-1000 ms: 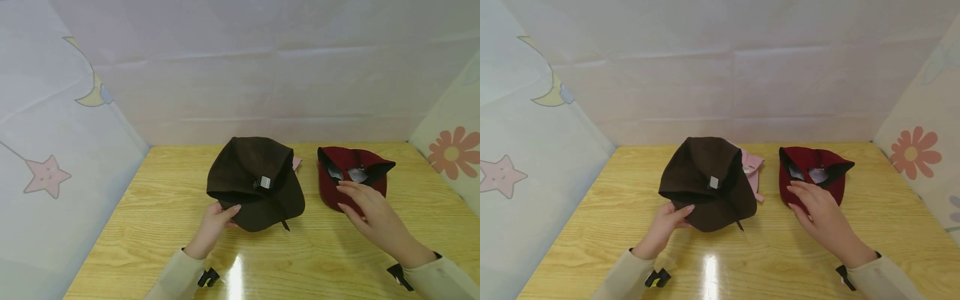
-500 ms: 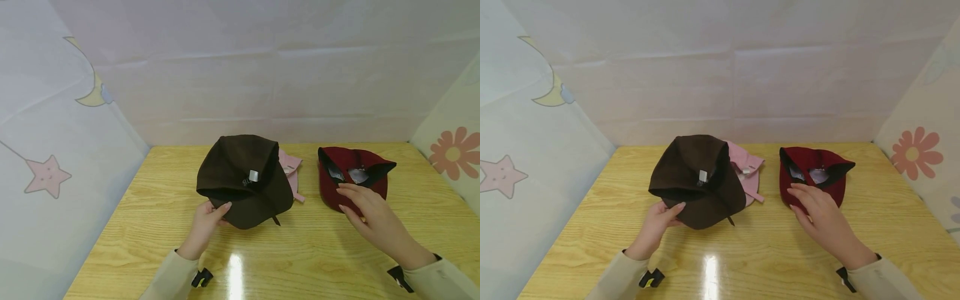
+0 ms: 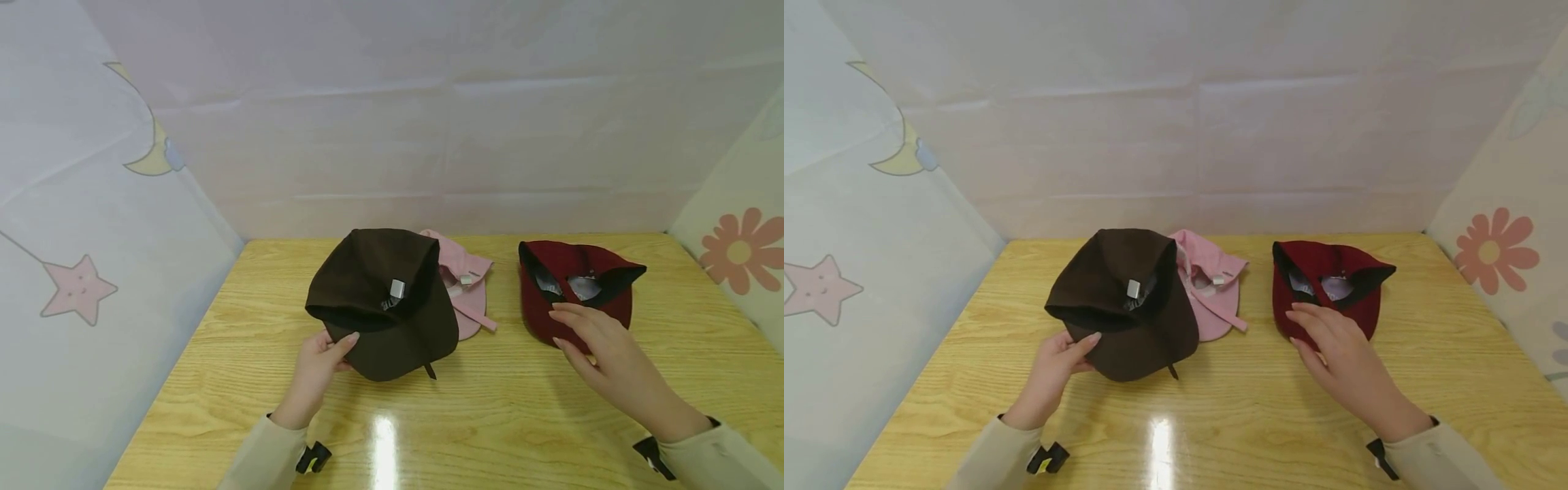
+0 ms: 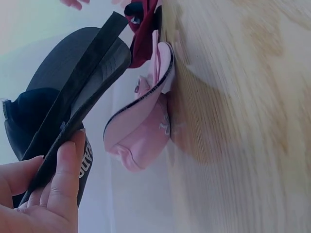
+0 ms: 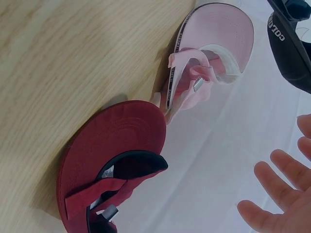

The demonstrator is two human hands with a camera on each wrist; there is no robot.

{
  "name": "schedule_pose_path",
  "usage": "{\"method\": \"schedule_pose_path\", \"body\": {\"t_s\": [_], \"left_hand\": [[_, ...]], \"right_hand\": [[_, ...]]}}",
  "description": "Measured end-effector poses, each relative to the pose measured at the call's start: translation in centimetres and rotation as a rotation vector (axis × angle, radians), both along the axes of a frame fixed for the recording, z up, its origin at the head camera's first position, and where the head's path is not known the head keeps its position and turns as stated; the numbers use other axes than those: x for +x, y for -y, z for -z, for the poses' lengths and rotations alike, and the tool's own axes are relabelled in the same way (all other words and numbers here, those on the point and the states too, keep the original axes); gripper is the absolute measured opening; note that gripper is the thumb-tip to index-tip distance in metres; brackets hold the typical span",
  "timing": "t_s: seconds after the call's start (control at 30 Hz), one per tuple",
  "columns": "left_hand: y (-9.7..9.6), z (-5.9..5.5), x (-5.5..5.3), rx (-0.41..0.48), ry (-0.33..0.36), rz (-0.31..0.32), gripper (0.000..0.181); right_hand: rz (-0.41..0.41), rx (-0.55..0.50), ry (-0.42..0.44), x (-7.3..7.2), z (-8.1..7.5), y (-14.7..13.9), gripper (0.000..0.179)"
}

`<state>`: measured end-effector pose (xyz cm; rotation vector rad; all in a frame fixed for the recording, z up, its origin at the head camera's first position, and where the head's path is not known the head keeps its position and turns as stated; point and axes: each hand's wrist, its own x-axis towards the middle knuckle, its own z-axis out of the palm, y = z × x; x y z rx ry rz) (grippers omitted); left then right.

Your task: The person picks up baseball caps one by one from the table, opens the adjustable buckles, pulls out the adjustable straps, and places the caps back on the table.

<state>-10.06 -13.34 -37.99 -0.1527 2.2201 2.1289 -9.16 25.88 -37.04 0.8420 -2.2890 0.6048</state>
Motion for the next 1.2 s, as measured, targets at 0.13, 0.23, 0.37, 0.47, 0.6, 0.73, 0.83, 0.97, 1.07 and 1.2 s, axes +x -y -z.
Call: {"method": "schedule_pose_path", "body": {"t_s": [0.13,0.23,0.37,0.47,0.6,0.73,0.83,0.97,1.07,1.2], "left_hand": [[0.6,0.0,0.0,-0.001,0.009,-0.033,0.015],[1.0,0.0,0.1,0.002,0.018,-0.058,0.015],[1.5,0.0,0.1,0.002,0.016,-0.067,0.016],[1.8,0.1,0.1,0.011,0.007,-0.066,0.017],[2.1,0.3,0.1,0.014,0.013,-0.077,0.017],[2.5,0.6,0.0,-0.008,0.045,-0.099,0.018],[2.9,0.7,0.0,-0.025,0.065,-0.111,0.018],[3.3,0.7,-0.1,-0.033,0.074,-0.131,0.019],[3.6,0.8,-0.2,-0.036,0.076,-0.142,0.019],[4.0,0.9,-0.3,-0.046,0.08,-0.148,0.021]], "right_hand": [[-0.001,0.006,0.006,0.1,0.0,0.0,0.062],[0.003,0.01,0.018,0.2,0.0,0.0,0.062],[0.007,0.021,0.03,0.2,0.0,0.0,0.064],[0.009,0.026,0.035,0.3,0.1,0.0,0.064],[0.013,0.027,0.04,0.3,0.1,0.0,0.065],[0.014,0.03,0.041,0.3,0.1,0.1,0.064],[0.016,0.031,0.042,0.4,0.2,0.1,0.064],[0.017,0.031,0.045,0.4,0.3,0.1,0.064],[0.012,0.028,0.05,0.4,0.4,0.0,0.064],[0.008,0.025,0.053,0.4,0.5,0.0,0.063]]}}
